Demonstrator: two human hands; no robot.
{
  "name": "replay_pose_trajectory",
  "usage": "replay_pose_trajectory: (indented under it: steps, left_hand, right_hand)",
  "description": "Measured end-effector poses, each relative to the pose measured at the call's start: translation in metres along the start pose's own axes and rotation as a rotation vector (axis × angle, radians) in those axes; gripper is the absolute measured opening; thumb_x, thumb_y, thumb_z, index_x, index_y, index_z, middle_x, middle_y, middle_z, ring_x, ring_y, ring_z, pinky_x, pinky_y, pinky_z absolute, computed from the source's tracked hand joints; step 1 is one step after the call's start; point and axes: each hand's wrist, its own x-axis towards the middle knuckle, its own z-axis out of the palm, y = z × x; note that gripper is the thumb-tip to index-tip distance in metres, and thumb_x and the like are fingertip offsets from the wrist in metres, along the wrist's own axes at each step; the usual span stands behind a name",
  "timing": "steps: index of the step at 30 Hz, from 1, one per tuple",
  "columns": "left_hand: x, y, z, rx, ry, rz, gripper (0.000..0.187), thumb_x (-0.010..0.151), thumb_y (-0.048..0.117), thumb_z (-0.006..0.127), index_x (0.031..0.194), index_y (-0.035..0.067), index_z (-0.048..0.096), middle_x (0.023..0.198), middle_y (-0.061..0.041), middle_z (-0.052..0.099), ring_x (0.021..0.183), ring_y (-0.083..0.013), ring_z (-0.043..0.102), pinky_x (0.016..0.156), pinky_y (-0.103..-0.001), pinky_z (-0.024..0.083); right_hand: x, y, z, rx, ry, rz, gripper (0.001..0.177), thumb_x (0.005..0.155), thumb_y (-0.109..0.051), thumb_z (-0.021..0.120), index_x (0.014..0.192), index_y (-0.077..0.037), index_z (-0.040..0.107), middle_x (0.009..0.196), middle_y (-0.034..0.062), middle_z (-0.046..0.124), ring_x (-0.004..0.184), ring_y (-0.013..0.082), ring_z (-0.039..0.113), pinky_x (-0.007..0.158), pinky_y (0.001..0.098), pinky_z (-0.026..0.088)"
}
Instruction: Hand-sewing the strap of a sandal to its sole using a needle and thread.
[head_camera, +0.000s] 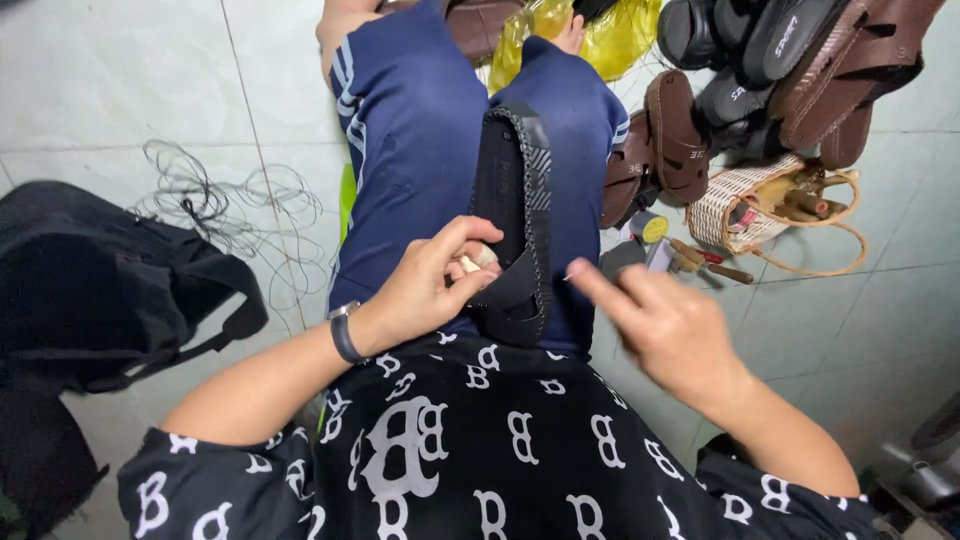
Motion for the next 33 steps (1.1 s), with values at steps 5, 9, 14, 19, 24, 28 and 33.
replay_pose_trajectory:
  steps: [5,9,14,19,24,28,33]
  left_hand:
    - [-0.013,0.009,-0.006,0.186,0.238,0.208,0.026,0.088,0.001,0.059,0.114,0.002,0.06,0.085,-0.01,0.065,0.066,-0.022,0.062,0.055,-0.027,0.055]
    - [-0.02,0.017,-0.003,0.254,0.258,0.248,0.027,0.087,0.0,0.06,0.114,0.002,0.062,0.084,-0.01,0.065,0.069,-0.0228,0.062,0.059,-0.029,0.055]
    - [-0.024,0.018,-0.001,0.129,0.245,0.251,0.023,0.09,0.0,0.055,0.112,0.001,0.061,0.084,-0.011,0.065,0.074,-0.027,0.066,0.063,-0.032,0.057]
    - [-0.026,0.017,-0.025,0.468,0.355,0.398,0.028,0.09,-0.003,0.049,0.113,0.004,0.064,0.089,-0.011,0.057,0.083,-0.0303,0.06,0.074,-0.039,0.052]
    - [-0.025,0.03,-0.029,0.812,0.109,0.448,0.058,0.08,0.0,0.047,0.138,0.002,0.043,0.144,-0.019,0.041,0.137,-0.0446,0.033,0.112,-0.062,0.032]
    - [-0.014,0.009,0.002,0.741,0.132,0.563,0.061,0.087,0.036,0.064,0.131,-0.003,0.05,0.126,-0.023,0.053,0.122,-0.0404,0.049,0.11,-0.052,0.029]
    - [-0.013,0.002,-0.003,0.704,0.14,0.572,0.058,0.084,0.035,0.069,0.124,-0.003,0.055,0.116,-0.021,0.055,0.107,-0.0382,0.057,0.1,-0.049,0.042]
  right_hand:
    - [0.007,-0.015,0.017,0.189,0.079,-0.064,0.04,0.09,-0.008,0.046,0.127,-0.017,0.061,0.085,0.0058,0.056,0.063,0.0198,0.056,0.054,0.0267,0.048]
    - [0.006,-0.018,0.016,0.114,0.074,-0.057,0.038,0.091,-0.01,0.048,0.125,-0.019,0.063,0.084,0.0031,0.057,0.062,0.0171,0.056,0.054,0.0247,0.048]
    - [0.018,-0.019,-0.002,0.161,-0.05,0.002,0.039,0.088,-0.009,0.048,0.121,-0.021,0.065,0.07,0.001,0.05,0.056,0.0173,0.053,0.049,0.0247,0.048]
    - [0.022,-0.022,-0.006,0.1,-0.119,-0.029,0.04,0.085,-0.01,0.051,0.121,-0.02,0.065,0.068,0.0012,0.05,0.054,0.0171,0.054,0.048,0.0254,0.05]
    - [0.027,-0.046,-0.007,-0.208,-0.182,-0.027,0.057,0.072,-0.005,0.055,0.127,-0.021,0.059,0.071,0.0,0.042,0.057,0.0187,0.045,0.036,0.0322,0.039]
    - [0.032,-0.059,0.02,-0.348,-0.018,-0.04,0.025,0.085,-0.015,0.044,0.104,-0.017,0.06,0.071,-0.0033,0.043,0.059,0.0123,0.052,0.049,0.0203,0.046]
    - [0.026,-0.045,0.03,-0.211,0.026,-0.027,0.023,0.087,-0.012,0.04,0.102,-0.012,0.058,0.07,-0.0025,0.044,0.056,0.0132,0.053,0.047,0.0225,0.046]
